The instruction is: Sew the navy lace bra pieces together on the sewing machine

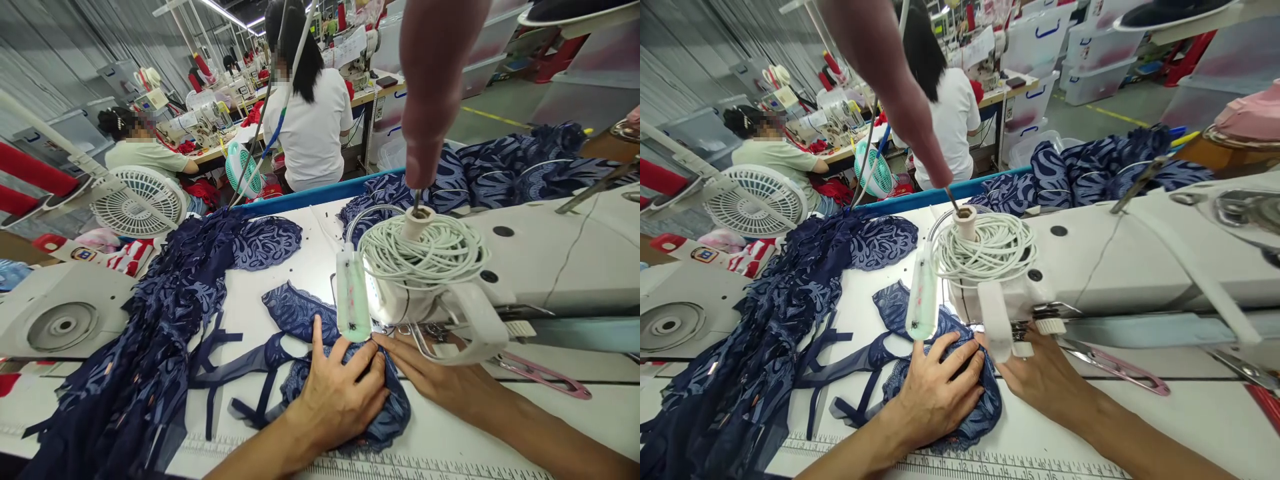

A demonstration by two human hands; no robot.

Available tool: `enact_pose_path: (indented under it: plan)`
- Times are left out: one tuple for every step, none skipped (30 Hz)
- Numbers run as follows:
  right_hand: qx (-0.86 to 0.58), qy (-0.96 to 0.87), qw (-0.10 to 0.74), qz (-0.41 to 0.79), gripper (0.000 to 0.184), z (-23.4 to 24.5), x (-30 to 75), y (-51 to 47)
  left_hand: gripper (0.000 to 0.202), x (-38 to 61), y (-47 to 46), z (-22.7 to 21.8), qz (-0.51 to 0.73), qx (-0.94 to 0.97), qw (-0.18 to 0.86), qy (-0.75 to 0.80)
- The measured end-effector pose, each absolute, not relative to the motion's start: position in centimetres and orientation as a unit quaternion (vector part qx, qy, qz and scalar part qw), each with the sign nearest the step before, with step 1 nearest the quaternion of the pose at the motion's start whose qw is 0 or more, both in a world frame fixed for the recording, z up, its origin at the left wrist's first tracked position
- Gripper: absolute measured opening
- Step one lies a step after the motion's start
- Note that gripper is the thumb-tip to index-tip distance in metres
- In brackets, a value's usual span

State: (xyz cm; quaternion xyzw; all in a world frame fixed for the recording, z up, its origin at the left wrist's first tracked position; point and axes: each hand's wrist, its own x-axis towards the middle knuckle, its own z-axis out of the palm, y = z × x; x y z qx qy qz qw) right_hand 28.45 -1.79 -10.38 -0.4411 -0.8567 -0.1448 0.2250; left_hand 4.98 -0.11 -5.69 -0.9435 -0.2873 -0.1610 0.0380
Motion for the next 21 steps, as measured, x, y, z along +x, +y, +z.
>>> enact_pose_path:
  plan:
    - [-0.435, -0.859, 0.219, -0.16, 0.054, -10.3, 28.3, -1.9, 0.036, 5.0, -0.2, -5.7, -0.168, -0.942, 0.044, -0.288]
    - [-0.437, -0.857, 0.218, -0.166, 0.054, -10.3, 28.2, -2.0, 0.035, 5.1, -0.3, -5.8, -0.175, -0.94, 0.051, -0.288]
    - [-0.441, -0.854, 0.22, -0.169, 0.054, -10.4, 28.1, -2.1, 0.034, 5.1, -0.3, -5.8, -0.185, -0.938, 0.06, -0.289]
    - [-0.444, -0.854, 0.215, -0.168, 0.054, -10.5, 28.0, -2.2, 0.034, 5.2, -0.4, -5.9, -0.194, -0.935, 0.069, -0.289]
    - [-0.444, -0.856, 0.205, -0.167, 0.055, -10.7, 28.0, -2.2, 0.034, 5.2, -0.4, -6.1, -0.202, -0.933, 0.077, -0.288]
    - [-0.443, -0.86, 0.193, -0.167, 0.055, -10.7, 28.0, -2.2, 0.034, 5.2, -0.4, -6.1, -0.207, -0.933, 0.082, -0.283]
    - [-0.44, -0.862, 0.184, -0.169, 0.054, -10.7, 28.0, -2.1, 0.035, 5.2, -0.4, -6.2, -0.207, -0.935, 0.083, -0.275]
    - [-0.435, -0.866, 0.176, -0.172, 0.053, -10.6, 28.0, -2.0, 0.036, 5.2, -0.3, -6.2, -0.204, -0.938, 0.08, -0.267]
    - [-0.428, -0.87, 0.172, -0.175, 0.053, -10.3, 28.0, -1.9, 0.037, 5.2, -0.2, -6.2, -0.199, -0.942, 0.073, -0.262]
    - [-0.424, -0.872, 0.173, -0.174, 0.053, -9.9, 28.0, -1.8, 0.039, 5.2, -0.1, -6.2, -0.193, -0.944, 0.064, -0.26]
    - [-0.422, -0.872, 0.178, -0.172, 0.053, -9.4, 28.1, -1.7, 0.041, 5.1, -0.1, -6.1, -0.188, -0.945, 0.056, -0.263]
    - [-0.42, -0.872, 0.184, -0.17, 0.053, -8.9, 28.1, -1.6, 0.044, 5.1, 0.0, -6.1, -0.184, -0.944, 0.048, -0.268]
    - [-0.424, -0.871, 0.186, -0.163, 0.053, -8.4, 28.1, -1.6, 0.046, 5.0, 0.0, -6.1, -0.182, -0.944, 0.043, -0.274]
    - [-0.43, -0.87, 0.184, -0.155, 0.052, -8.0, 28.2, -1.6, 0.047, 5.0, 0.0, -6.0, -0.18, -0.943, 0.039, -0.279]
    - [-0.438, -0.867, 0.187, -0.15, 0.05, -7.8, 28.2, -1.6, 0.048, 5.0, 0.0, -6.0, -0.176, -0.943, 0.037, -0.281]
    - [-0.445, -0.863, 0.189, -0.145, 0.048, -7.7, 28.2, -1.6, 0.047, 5.0, 0.0, -6.0, -0.173, -0.943, 0.036, -0.283]
    - [-0.45, -0.86, 0.194, -0.14, 0.046, -7.8, 28.2, -1.6, 0.047, 5.0, -0.1, -6.1, -0.172, -0.942, 0.034, -0.286]
    - [-0.454, -0.858, 0.201, -0.135, 0.045, -7.9, 28.2, -1.6, 0.046, 4.9, -0.1, -6.1, -0.174, -0.941, 0.033, -0.29]
    - [-0.456, -0.856, 0.207, -0.13, 0.044, -8.2, 28.2, -1.7, 0.046, 4.9, -0.2, -6.1, -0.174, -0.94, 0.03, -0.293]
    - [-0.456, -0.855, 0.213, -0.127, 0.043, -8.5, 28.2, -1.7, 0.046, 4.9, -0.2, -6.1, -0.177, -0.939, 0.026, -0.294]
    - [-0.455, -0.856, 0.211, -0.124, 0.042, -8.9, 28.2, -1.8, 0.046, 4.9, -0.2, -6.0, -0.18, -0.938, 0.02, -0.296]
